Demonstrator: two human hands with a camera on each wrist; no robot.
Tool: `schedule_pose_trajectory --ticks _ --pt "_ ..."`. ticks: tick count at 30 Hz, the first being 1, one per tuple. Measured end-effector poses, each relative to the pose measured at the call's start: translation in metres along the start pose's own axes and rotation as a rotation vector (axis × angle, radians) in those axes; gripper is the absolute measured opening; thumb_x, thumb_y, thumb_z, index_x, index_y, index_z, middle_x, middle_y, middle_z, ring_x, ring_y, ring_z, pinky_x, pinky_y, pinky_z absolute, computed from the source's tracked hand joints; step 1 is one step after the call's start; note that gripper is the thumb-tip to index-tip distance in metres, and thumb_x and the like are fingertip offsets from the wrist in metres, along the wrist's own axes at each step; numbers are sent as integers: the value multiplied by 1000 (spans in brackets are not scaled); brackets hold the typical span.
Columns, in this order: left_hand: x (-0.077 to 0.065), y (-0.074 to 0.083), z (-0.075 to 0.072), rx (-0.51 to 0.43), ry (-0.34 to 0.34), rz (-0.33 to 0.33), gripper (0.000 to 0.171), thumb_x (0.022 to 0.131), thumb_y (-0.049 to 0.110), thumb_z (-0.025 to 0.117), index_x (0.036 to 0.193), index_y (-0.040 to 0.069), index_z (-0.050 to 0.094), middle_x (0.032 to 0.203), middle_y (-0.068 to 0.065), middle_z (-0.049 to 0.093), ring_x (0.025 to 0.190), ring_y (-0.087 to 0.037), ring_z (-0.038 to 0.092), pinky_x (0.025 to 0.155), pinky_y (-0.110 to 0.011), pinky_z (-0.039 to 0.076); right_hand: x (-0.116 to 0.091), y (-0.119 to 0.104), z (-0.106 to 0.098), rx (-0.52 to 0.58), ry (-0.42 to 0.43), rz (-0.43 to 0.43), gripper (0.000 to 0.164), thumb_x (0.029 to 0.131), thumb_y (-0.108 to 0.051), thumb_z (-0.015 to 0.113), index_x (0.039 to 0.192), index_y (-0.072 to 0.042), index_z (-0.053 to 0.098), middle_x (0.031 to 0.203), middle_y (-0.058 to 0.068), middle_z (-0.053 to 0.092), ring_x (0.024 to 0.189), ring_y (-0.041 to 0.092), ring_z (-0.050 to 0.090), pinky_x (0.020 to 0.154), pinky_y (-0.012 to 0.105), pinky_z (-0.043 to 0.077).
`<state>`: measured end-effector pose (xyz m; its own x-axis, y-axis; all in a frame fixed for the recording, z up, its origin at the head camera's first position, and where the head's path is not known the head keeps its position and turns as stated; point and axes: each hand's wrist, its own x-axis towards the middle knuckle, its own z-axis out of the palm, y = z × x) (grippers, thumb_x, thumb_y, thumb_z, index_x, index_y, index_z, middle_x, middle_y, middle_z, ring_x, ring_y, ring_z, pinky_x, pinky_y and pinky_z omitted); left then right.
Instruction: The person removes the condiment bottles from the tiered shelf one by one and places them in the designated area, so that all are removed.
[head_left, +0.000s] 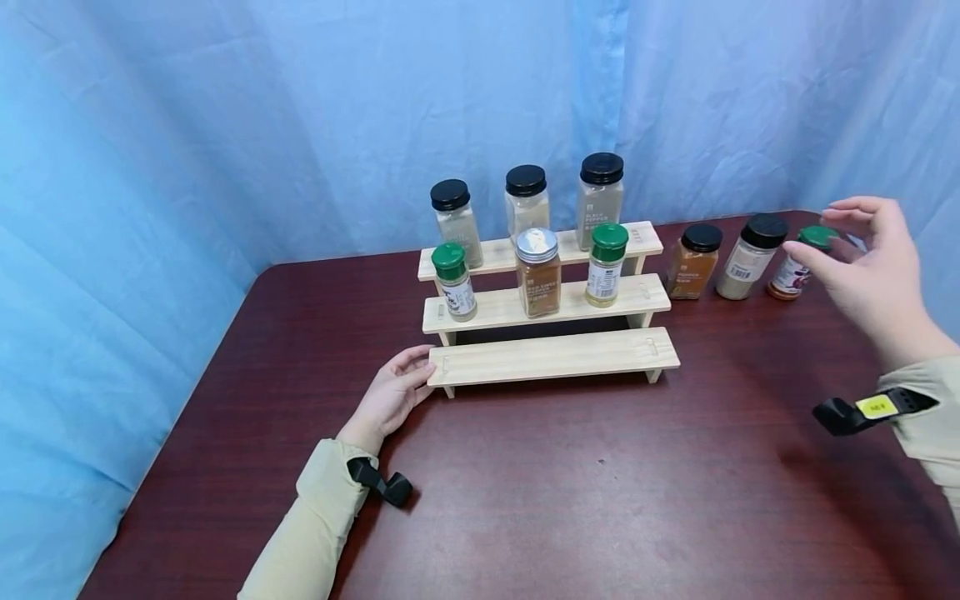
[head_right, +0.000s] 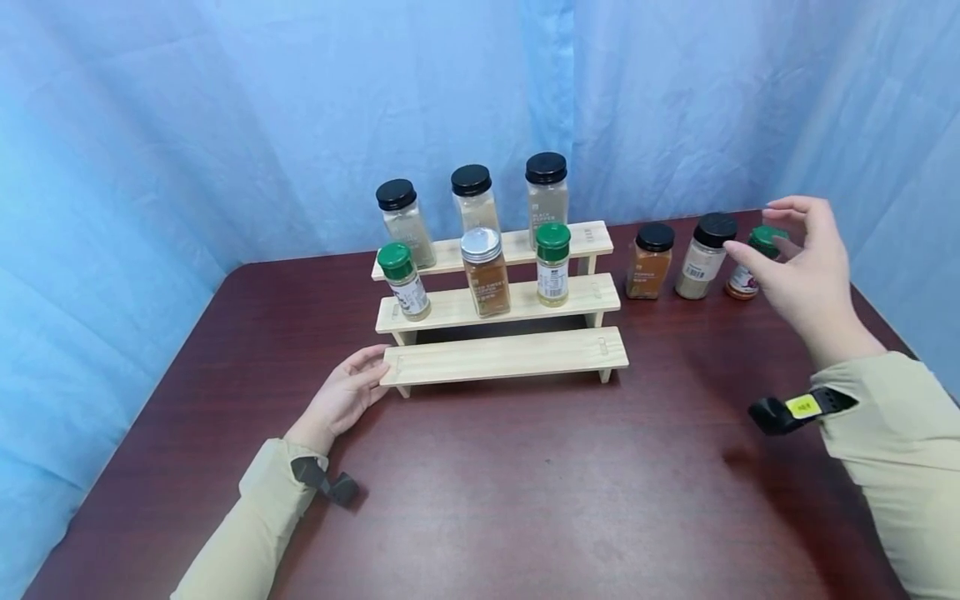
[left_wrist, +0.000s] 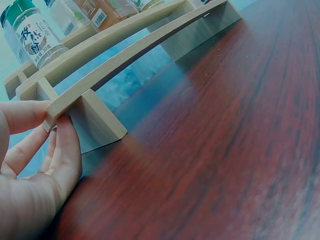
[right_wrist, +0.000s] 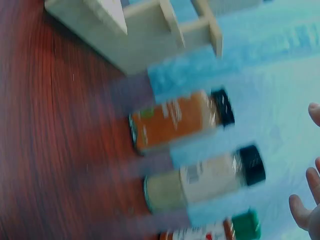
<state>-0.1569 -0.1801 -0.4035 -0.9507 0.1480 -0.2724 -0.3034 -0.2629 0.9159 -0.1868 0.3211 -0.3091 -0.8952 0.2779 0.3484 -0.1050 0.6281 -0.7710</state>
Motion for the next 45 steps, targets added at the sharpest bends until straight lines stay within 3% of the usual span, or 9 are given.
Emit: schedule_pose_trajectory --ticks 2,6,9,22,28,32,36,40,45 --pt "0 0 0 3 1 -2 43 96 -5 44 138 -3 34 91 5 57 78 -4 60 70 -17 50 -3 -8 5 34 -12 -56 51 90 -19 62 133 -30 37 111 -29 36 128 5 42 112 32 30" --pt "0 -1 -1 9 -6 0 46 96 -5 44 140 -4 31 91 5 56 79 -3 60 71 -17 50 -6 -24 11 150 -54 -148 48 87 -8 65 126 -26 44 115 -21 43 110 -4 45 103 15 36" --pt "1 -2 -1 8 -9 4 44 95 -6 43 138 -3 32 93 5 56 81 -4 60 74 -18 50 -9 -34 17 210 -94 -172 48 85 -3 66 125 -22 47 114 -17 45 109 -1 47 92 8 40" --pt "0 -2 -1 15 -6 3 44 96 -5 44 139 -2 33 91 5 56 78 -3 60 71 -17 50 -21 -65 57 177 -259 -302 55 84 -3 69 132 -15 44 123 -10 44 110 -4 43 92 8 38" --pt "1 -1 0 -20 -7 3 37 95 -6 44 132 3 41 92 4 57 78 -5 60 71 -18 50 -23 -73 69 147 -303 -332 58 85 -6 70 135 -5 41 130 9 43 111 -4 42 98 12 38" --pt "1 -1 0 -30 -5 1 34 95 -6 44 127 6 44 91 4 57 78 -5 60 70 -18 50 -24 -77 74 138 -329 -311 59 85 -7 70 136 -6 40 131 12 43 116 9 45 98 14 39" --pt "0 1 0 -36 -9 5 35 95 -7 44 129 4 43 91 4 57 78 -5 60 71 -18 51 -23 -81 80 149 -354 -293 62 84 -6 70 138 -7 39 133 15 41 121 29 44 104 31 40" --pt "1 1 0 -43 -14 8 37 95 -7 43 131 2 41 90 4 57 78 -5 61 72 -18 51 -24 -86 87 163 -377 -290 65 83 -6 71 139 -7 39 136 15 40 122 34 43 103 51 37" --pt "0 0 0 -45 -16 5 37 95 -7 42 131 1 40 90 4 57 77 -5 61 71 -18 51 -27 -90 94 188 -392 -321 64 82 -4 72 138 -7 41 133 14 41 120 31 44 103 51 37"
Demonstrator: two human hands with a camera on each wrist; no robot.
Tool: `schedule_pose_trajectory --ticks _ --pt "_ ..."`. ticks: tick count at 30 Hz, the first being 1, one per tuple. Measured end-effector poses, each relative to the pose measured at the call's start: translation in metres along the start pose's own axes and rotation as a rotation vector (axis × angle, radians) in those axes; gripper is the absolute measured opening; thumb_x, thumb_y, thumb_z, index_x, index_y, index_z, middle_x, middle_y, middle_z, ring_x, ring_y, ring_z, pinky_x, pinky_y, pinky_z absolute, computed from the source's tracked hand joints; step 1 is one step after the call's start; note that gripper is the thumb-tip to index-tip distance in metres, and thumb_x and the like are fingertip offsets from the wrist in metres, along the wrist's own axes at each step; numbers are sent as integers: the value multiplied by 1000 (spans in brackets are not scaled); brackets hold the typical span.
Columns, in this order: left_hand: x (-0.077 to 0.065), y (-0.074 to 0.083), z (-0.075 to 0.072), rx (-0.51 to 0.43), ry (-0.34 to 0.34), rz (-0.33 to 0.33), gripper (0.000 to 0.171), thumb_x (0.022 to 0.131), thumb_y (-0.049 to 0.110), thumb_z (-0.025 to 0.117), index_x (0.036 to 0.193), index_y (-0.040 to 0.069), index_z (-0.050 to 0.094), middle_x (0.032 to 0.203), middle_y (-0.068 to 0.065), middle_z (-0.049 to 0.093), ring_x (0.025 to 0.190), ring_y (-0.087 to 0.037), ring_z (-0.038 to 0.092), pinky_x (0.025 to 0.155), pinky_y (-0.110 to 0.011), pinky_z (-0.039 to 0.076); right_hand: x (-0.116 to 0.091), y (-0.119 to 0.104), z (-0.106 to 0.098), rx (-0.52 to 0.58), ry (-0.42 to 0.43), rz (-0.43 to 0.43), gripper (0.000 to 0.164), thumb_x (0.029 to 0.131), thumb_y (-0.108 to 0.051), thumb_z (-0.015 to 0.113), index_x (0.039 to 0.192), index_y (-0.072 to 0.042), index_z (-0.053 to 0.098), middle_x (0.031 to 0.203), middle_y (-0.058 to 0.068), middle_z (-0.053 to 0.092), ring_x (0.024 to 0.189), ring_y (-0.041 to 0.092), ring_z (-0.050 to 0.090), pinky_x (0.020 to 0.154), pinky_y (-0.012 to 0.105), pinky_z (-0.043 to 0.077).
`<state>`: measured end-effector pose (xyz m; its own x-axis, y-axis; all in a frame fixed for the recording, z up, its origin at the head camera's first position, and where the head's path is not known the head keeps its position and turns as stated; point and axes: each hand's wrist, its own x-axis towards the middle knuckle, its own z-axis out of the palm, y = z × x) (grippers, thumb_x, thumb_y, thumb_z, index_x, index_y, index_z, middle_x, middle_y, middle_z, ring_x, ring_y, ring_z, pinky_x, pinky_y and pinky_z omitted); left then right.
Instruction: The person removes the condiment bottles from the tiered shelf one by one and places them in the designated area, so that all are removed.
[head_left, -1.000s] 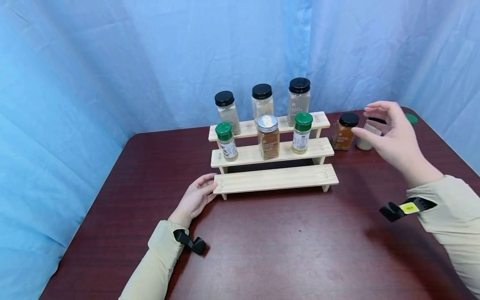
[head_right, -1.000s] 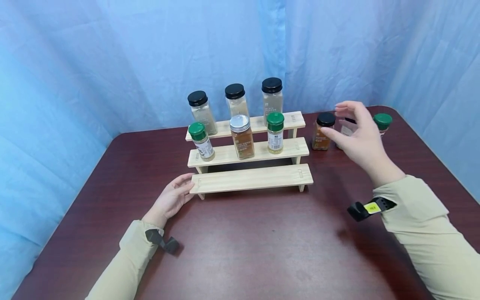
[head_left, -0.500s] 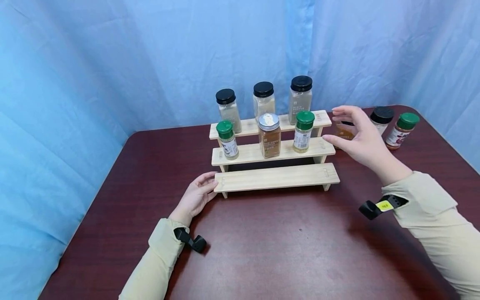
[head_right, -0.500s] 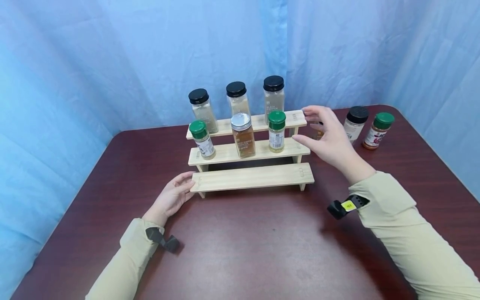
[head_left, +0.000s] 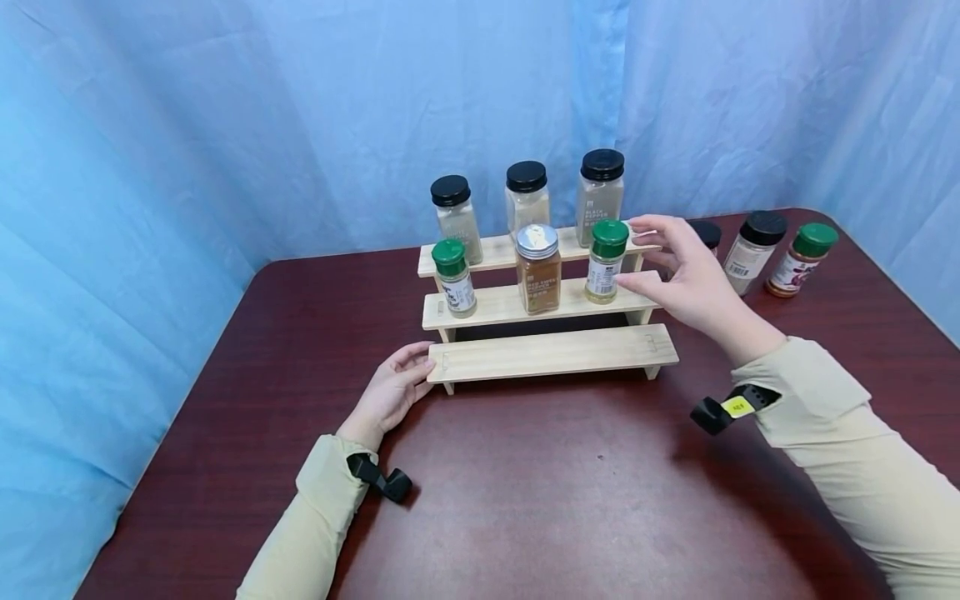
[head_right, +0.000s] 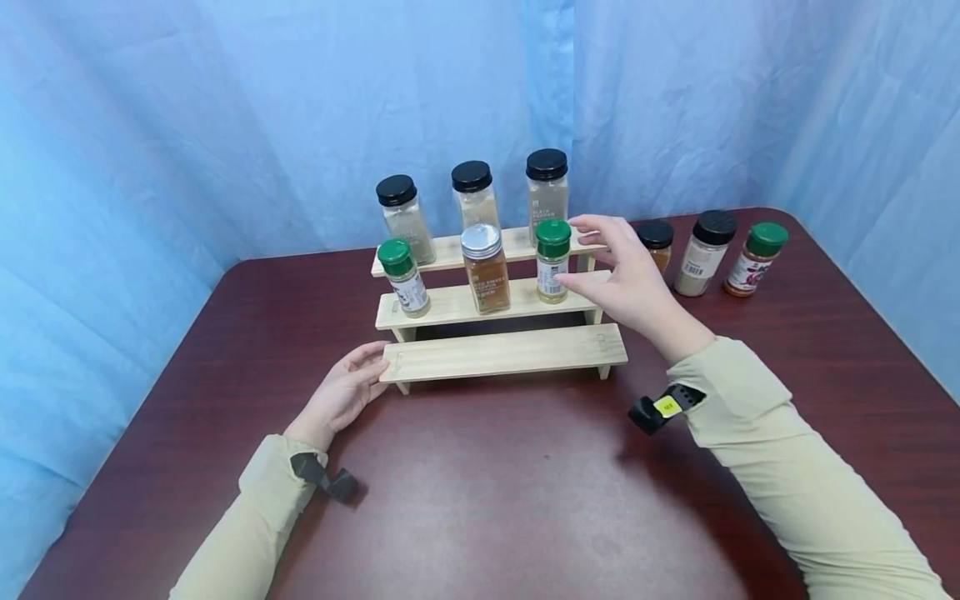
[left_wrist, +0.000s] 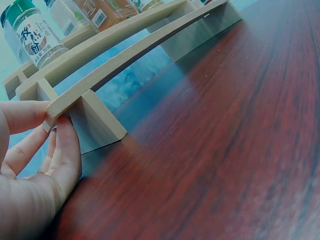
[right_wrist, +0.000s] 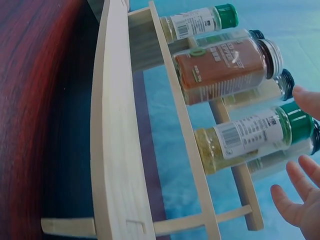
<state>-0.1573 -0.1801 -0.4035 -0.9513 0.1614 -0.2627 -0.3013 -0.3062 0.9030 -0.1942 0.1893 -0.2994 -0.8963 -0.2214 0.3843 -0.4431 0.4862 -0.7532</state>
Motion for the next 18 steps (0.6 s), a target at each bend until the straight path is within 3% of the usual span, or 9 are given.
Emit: schedule_pose_trajectory --ticks 7,18 --pt "0 0 0 4 8 -5 34 95 -6 44 127 6 44 91 4 57 78 -5 61 72 -18 51 1 -1 6 32 -31 19 62 83 -6 71 138 -9 43 134 16 39 123 34 43 104 56 34" --pt "0 -1 -1 45 6 1 42 96 -5 44 137 -2 34 92 5 56 80 -4 60 72 -18 50 1 2 19 28 -49 65 67 84 -6 71 141 -12 36 136 18 40 123 39 44 103 59 33"
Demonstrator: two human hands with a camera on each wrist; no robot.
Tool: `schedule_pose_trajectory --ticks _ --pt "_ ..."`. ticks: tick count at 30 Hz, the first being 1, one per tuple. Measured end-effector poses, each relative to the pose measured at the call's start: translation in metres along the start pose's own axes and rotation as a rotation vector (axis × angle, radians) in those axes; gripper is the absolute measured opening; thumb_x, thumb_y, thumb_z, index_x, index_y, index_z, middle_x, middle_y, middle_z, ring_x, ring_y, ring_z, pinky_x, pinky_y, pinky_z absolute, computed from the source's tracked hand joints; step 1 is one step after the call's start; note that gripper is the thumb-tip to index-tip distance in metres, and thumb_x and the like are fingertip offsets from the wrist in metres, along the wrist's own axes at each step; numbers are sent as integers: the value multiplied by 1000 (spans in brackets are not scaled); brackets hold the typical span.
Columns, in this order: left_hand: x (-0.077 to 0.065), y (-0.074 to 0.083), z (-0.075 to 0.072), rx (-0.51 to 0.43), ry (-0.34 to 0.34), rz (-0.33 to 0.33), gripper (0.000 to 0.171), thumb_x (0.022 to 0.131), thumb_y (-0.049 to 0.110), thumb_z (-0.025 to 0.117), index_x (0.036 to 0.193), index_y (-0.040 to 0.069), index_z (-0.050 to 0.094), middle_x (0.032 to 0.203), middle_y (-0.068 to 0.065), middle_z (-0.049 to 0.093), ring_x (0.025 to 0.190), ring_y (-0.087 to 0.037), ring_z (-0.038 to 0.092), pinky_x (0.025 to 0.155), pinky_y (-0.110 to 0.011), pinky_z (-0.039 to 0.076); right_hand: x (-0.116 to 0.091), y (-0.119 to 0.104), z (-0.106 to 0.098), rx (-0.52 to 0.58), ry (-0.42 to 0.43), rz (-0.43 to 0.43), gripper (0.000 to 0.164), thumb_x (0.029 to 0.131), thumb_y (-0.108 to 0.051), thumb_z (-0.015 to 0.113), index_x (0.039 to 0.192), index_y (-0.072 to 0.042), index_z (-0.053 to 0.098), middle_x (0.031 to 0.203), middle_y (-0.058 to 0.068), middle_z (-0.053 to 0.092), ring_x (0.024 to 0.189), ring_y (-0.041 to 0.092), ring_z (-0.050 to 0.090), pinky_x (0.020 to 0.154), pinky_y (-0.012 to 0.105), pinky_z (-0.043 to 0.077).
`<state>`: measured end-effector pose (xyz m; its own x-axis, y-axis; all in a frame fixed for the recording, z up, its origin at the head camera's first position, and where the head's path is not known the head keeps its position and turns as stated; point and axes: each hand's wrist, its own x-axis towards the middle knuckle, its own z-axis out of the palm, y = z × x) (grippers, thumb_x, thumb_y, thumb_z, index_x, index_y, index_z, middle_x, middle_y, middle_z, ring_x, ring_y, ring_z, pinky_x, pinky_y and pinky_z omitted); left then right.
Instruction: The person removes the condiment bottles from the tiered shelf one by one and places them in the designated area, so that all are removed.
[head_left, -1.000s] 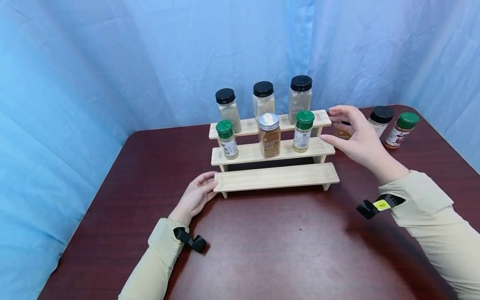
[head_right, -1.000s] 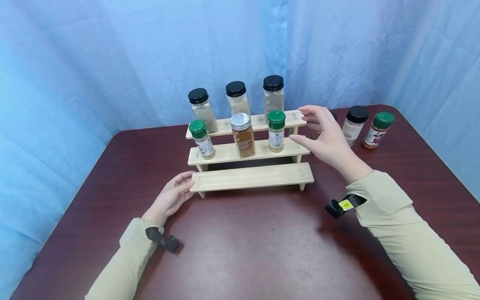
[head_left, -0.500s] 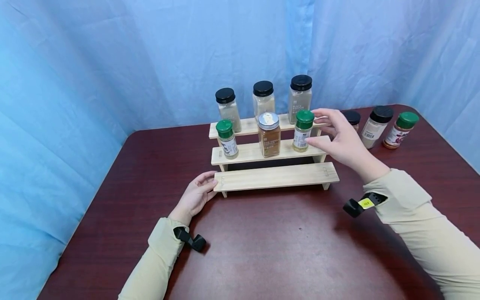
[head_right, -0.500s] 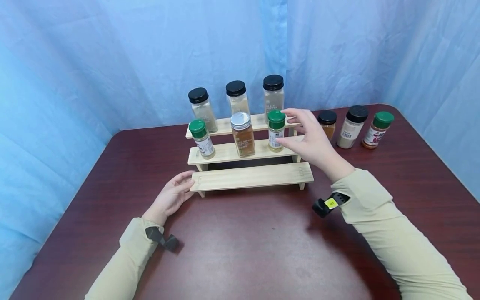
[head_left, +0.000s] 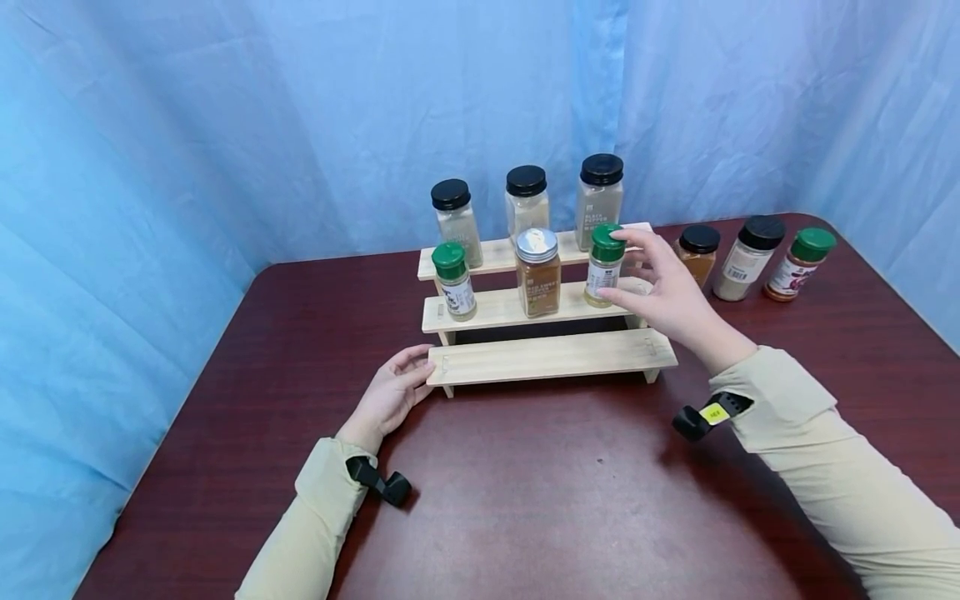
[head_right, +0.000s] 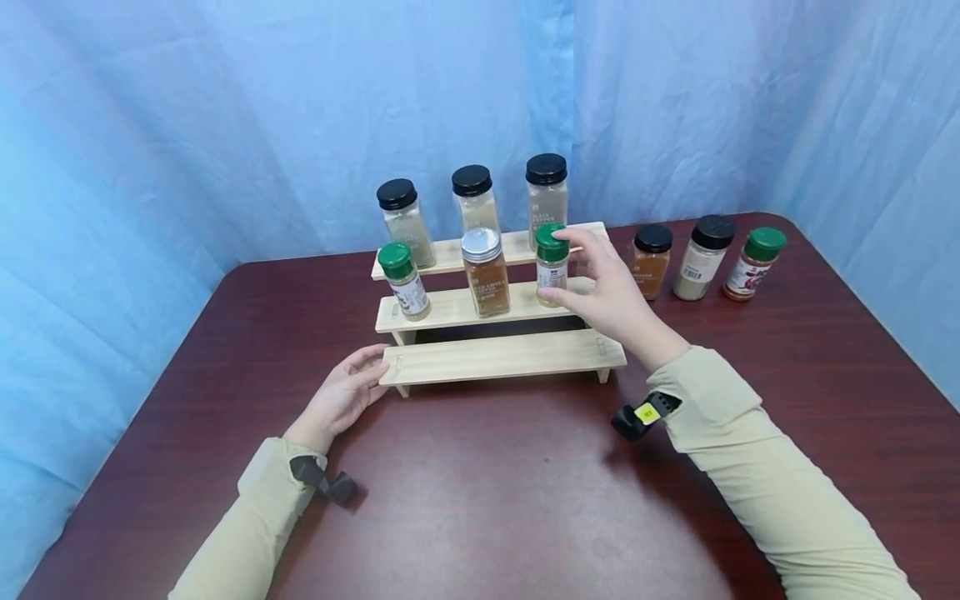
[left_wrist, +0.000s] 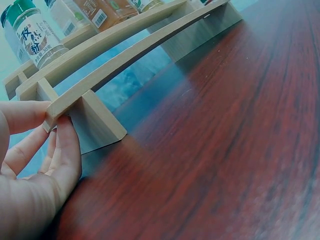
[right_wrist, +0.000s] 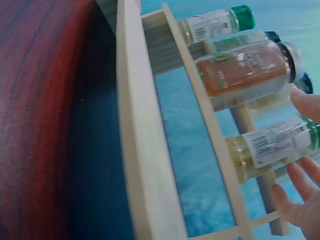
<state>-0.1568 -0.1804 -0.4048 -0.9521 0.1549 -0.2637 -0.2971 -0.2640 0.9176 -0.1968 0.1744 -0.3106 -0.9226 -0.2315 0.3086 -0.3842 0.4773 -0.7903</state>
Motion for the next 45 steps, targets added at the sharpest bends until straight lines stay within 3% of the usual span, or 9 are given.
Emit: schedule_pose_trajectory --ticks 7,18,40,45 --pt "0 -1 0 2 -2 -1 43 96 -5 43 138 -2 33 91 5 56 79 -3 60 72 -17 50 -2 8 14 -31 21 -15 76 84 -4 69 143 -16 23 133 25 43 121 45 47 97 61 39" --pt "1 -2 0 -9 7 0 38 96 -5 44 133 2 40 91 5 56 78 -4 60 71 -18 50 0 17 25 -69 120 -69 72 85 4 65 141 -14 24 127 25 44 118 40 48 91 56 46" --pt "0 -1 1 19 11 -3 45 96 -4 44 139 -3 32 90 6 55 78 -3 59 71 -17 50 -2 18 28 -77 192 -112 70 84 6 65 141 -12 27 122 24 46 112 36 49 90 56 46" --pt "0 0 1 12 20 -6 40 96 -4 44 135 1 38 90 5 55 77 -3 59 70 -17 50 -3 17 26 -57 188 -118 71 84 7 64 141 -13 27 120 24 48 112 36 50 89 56 46"
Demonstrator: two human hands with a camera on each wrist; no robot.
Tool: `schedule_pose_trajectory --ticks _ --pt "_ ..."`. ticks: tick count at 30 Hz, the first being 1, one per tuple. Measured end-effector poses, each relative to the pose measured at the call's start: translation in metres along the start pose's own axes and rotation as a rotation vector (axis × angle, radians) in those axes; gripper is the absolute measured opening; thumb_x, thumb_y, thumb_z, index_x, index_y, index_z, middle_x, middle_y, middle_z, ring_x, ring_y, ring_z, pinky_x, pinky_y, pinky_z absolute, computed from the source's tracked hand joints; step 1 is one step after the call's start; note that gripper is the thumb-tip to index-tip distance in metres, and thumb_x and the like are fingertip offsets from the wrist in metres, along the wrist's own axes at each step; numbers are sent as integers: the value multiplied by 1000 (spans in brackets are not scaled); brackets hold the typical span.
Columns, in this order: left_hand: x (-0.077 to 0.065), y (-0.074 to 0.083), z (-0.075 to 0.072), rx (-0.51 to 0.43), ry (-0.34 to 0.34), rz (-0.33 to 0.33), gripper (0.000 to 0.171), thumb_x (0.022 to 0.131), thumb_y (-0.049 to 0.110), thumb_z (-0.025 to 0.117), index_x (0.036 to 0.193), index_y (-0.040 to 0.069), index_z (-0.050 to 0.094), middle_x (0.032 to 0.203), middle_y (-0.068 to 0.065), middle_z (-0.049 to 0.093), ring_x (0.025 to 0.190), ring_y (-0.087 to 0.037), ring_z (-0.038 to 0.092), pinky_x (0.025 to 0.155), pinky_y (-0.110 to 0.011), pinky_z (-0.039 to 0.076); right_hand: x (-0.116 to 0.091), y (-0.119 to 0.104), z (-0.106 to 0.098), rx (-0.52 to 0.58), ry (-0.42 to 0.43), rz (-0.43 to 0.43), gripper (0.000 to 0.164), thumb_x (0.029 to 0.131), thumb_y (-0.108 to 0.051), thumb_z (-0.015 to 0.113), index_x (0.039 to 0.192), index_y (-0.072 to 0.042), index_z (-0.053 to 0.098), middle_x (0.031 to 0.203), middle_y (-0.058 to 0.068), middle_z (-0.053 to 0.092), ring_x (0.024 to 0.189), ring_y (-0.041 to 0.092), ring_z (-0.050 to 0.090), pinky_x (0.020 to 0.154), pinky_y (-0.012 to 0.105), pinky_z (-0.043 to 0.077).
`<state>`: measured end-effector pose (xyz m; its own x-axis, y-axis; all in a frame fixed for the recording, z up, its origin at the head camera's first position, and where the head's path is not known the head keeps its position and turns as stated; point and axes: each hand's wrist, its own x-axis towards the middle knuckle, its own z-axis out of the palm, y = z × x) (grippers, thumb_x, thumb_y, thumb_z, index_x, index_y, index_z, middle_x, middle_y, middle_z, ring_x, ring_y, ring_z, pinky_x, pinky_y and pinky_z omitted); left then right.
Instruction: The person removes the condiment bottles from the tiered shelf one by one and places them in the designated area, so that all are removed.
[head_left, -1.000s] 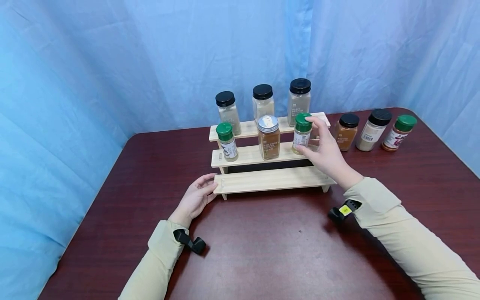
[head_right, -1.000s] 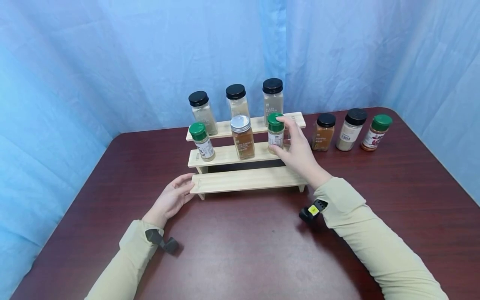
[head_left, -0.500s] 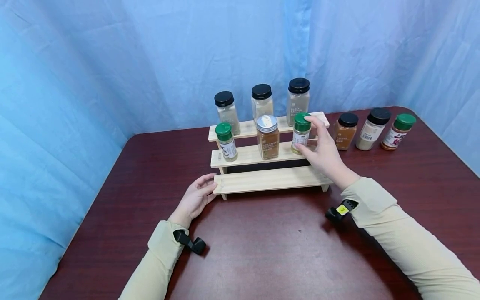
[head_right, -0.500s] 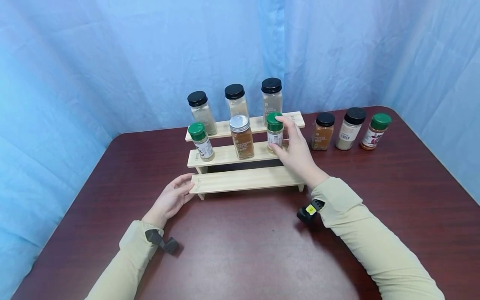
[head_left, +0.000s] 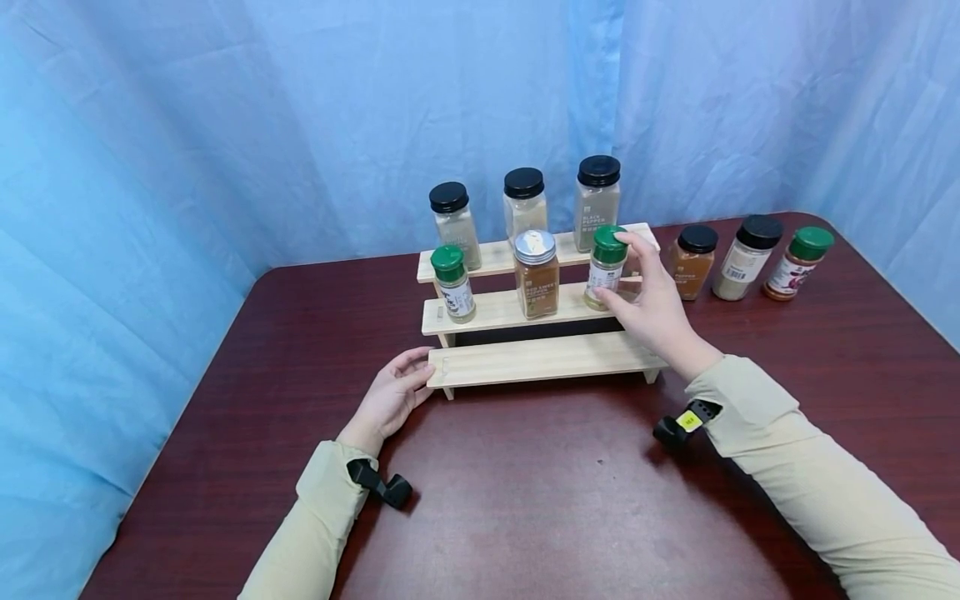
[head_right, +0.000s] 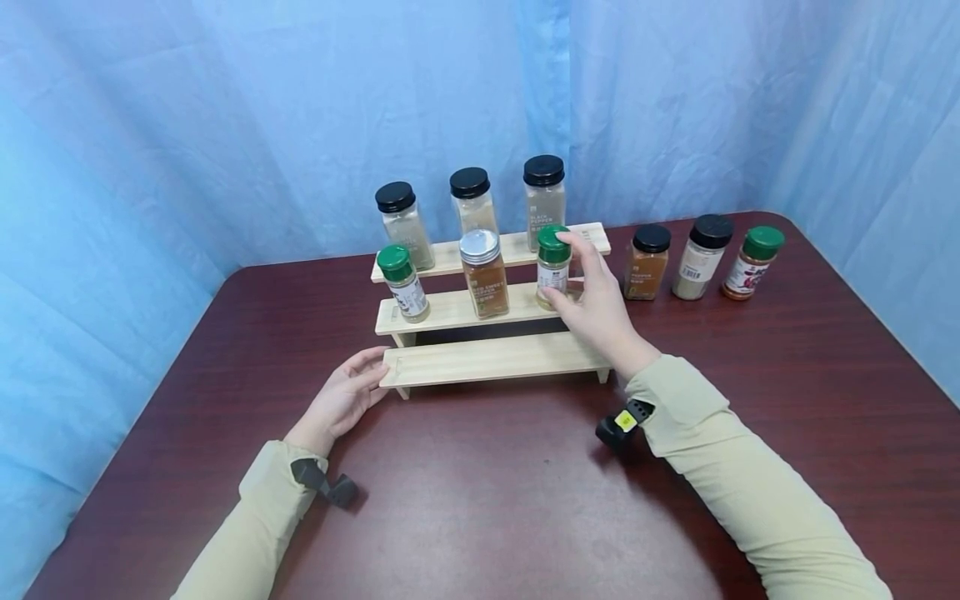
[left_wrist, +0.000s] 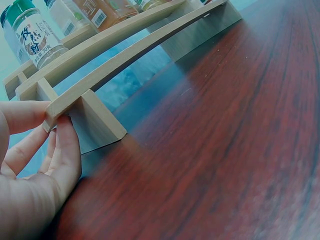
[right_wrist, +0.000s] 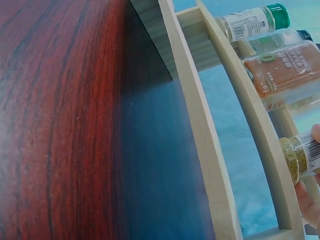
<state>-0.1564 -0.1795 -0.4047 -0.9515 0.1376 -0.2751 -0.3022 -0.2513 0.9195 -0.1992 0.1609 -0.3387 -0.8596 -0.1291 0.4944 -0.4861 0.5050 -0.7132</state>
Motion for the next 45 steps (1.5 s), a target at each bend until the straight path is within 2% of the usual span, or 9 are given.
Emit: schedule_pose_trajectory --ticks 4,12,16,19,21,24,30,33,45 --pt "0 -1 0 -15 2 1 36 96 -5 44 131 4 42 89 5 56 76 -3 60 70 -18 50 -2 -2 -3 41 -15 19 72 84 6 65 142 -15 26 123 23 49 115 36 50 90 58 46" --pt "0 0 0 -25 -5 2 41 96 -5 44 135 -1 37 89 5 56 76 -3 60 70 -18 50 -9 -2 -12 80 -21 37 75 83 8 65 142 -14 25 120 22 50 116 37 51 89 57 47" --pt "0 1 1 -30 -9 3 37 96 -5 44 132 3 41 89 5 56 76 -3 60 70 -18 50 -13 -1 -15 39 -18 36 77 82 7 66 143 -14 25 118 17 51 113 29 54 87 32 52" --pt "0 1 1 -40 -14 3 33 95 -5 44 126 7 45 89 5 57 77 -4 60 70 -18 50 -17 -1 -18 31 -22 17 77 82 8 66 143 -13 25 118 17 53 109 9 54 81 11 46" --pt "0 2 1 -49 -19 3 31 95 -6 44 123 9 47 90 4 58 77 -4 61 70 -18 51 -20 -1 -21 38 -29 -6 77 81 9 67 142 -12 25 118 19 54 107 -4 49 79 6 43" --pt "0 3 1 -57 -22 4 31 95 -7 44 121 10 47 90 4 58 77 -5 61 70 -18 51 -25 -3 -24 51 -44 -36 78 79 11 67 142 -11 26 119 21 55 105 -13 45 78 4 43" --pt "0 4 1 -55 -23 10 33 95 -7 43 125 6 45 90 4 58 77 -5 62 71 -19 51 -33 -2 -31 37 -80 -85 80 77 13 69 141 -9 26 117 24 56 92 -14 52 74 4 45" --pt "0 3 1 -55 -23 12 32 95 -7 43 124 7 45 90 3 58 77 -5 62 71 -19 51 -37 0 -35 20 -96 -77 81 77 12 69 142 -10 25 116 24 57 86 -15 53 74 4 45" --pt "0 1 0 -56 -19 7 32 95 -7 42 124 8 45 91 3 58 77 -5 62 71 -18 51 -52 10 -48 -10 -85 -46 84 74 13 71 142 -10 27 112 19 58 88 -16 52 74 3 44"
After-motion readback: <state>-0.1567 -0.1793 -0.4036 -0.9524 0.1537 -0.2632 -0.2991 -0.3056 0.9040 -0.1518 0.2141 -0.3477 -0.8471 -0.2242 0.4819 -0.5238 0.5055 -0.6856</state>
